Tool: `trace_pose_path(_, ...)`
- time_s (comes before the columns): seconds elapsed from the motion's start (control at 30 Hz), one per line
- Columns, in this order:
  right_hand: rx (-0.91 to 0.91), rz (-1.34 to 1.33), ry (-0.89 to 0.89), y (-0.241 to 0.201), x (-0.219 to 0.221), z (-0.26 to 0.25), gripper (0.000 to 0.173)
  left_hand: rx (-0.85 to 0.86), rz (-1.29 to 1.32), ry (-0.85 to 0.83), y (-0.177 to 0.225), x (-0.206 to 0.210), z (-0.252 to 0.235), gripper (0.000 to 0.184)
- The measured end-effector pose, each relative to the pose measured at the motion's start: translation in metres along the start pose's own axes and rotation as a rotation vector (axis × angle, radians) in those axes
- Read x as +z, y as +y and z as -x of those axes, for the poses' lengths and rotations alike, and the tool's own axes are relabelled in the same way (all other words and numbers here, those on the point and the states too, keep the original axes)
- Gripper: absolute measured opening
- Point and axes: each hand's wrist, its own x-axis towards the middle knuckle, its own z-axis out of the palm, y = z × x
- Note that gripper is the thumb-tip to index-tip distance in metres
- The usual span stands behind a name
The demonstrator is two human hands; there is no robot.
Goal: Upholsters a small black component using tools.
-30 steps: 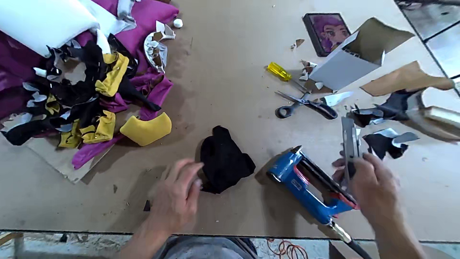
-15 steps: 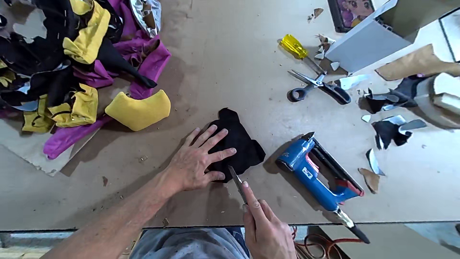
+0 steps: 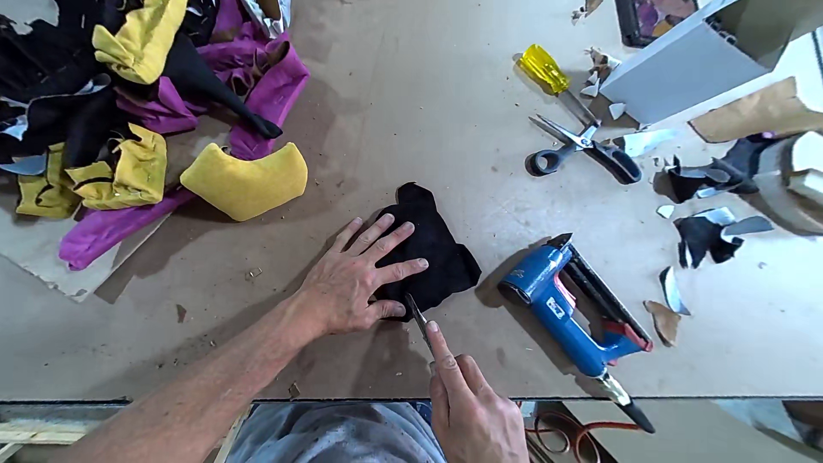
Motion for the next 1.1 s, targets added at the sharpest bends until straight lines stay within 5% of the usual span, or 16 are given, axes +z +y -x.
trace_pose_path(0.57, -0.099, 0.238, -0.209, -0.008, -0.027, -0.025, 0.057, -0.022, 0.002, -0.021, 0.001, -0.003, -0.002, 0.061)
trace_pose_path(0.87, -0.2, 0.363, -0.466, 0.017, -0.066, -0.019, 0.075, -0.057, -0.022, -0.005, 0.003, -0.002, -0.004, 0.063)
trace_pose_path(1.1, -0.004, 0.011, -0.436, 0.069, -0.093, 0.004, 0.052, -0.059, 0.028, -0.108, 0.002, -0.02, -0.006, 0.055)
